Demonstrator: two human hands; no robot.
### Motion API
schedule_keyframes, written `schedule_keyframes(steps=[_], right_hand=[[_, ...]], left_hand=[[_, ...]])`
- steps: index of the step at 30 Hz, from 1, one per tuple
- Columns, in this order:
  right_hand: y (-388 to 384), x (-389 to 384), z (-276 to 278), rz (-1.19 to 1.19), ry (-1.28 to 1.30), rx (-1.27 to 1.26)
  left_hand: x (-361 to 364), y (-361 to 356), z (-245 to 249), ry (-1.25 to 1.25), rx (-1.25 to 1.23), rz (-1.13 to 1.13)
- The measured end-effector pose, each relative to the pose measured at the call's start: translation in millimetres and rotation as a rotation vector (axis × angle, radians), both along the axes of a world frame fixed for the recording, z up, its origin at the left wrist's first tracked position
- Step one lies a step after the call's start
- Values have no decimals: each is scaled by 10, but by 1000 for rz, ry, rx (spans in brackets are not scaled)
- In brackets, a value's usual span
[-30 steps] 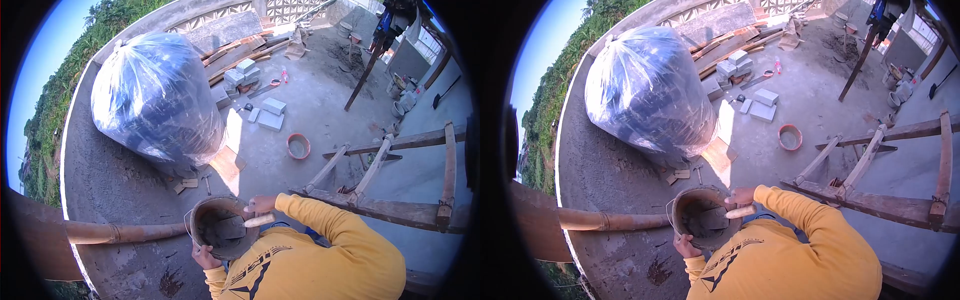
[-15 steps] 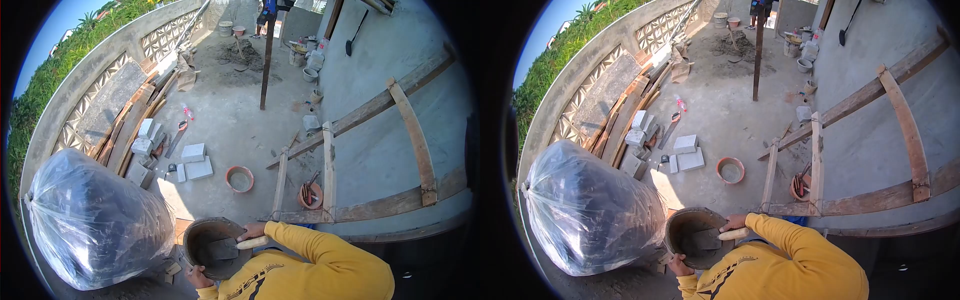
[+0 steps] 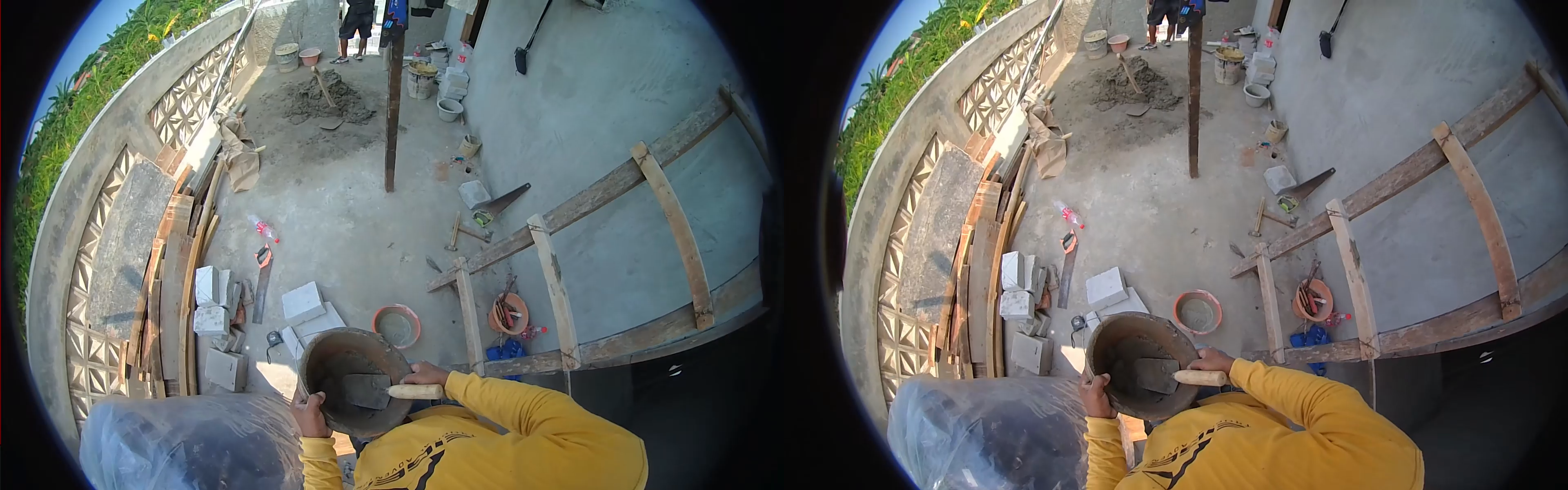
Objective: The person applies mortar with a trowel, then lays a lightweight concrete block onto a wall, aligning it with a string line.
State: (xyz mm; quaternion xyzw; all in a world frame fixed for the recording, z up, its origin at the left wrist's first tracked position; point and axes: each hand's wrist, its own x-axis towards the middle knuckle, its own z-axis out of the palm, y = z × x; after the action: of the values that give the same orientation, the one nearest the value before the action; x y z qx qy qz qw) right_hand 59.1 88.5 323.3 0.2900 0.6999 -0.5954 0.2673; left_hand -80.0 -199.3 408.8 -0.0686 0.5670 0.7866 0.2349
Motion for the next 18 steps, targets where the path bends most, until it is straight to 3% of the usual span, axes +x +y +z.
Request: schedule_keyframes(steps=[1, 2, 5, 8, 10, 11, 13, 14, 15, 16, 17, 18], right_hand=[[7, -169, 232, -102, -16, -77], [89, -304, 88, -163, -15, -118], [282, -586, -600, -366, -75, -306], [606, -1114, -1017, -593, -76, -548], [1017, -1264, -1974, 122, 249, 164], [1113, -1461, -1769, 401, 213, 438], [1319, -2010, -1631, 461, 8, 446], [1460, -2026, -2329, 4, -62, 45], [1547, -2313, -2181, 268, -22, 256], [1651, -2607, -2033, 517, 26, 484], [1591, -2922, -1741, 493, 56, 512], [1704, -2876, -2390, 222, 133, 261]], left_hand=[[-267, 91, -53, -17, 27, -40], [-512, 211, -110, -32, 54, -78], [-977, 520, -374, -69, 37, 81], [-1296, 365, -1191, -74, -150, 47], [-1381, 196, -1617, -258, -280, 83], [-1348, -3, -1939, -346, -338, 112], [-1259, -204, -2108, -444, -571, 75], [-1061, -481, -2548, -382, -697, 13], [-1160, -409, -2184, -410, -867, -140], [-1054, -490, -2329, -418, -873, -100], [-989, -564, -2461, -450, -935, -113], [-945, -612, -2576, -473, -992, -147]])
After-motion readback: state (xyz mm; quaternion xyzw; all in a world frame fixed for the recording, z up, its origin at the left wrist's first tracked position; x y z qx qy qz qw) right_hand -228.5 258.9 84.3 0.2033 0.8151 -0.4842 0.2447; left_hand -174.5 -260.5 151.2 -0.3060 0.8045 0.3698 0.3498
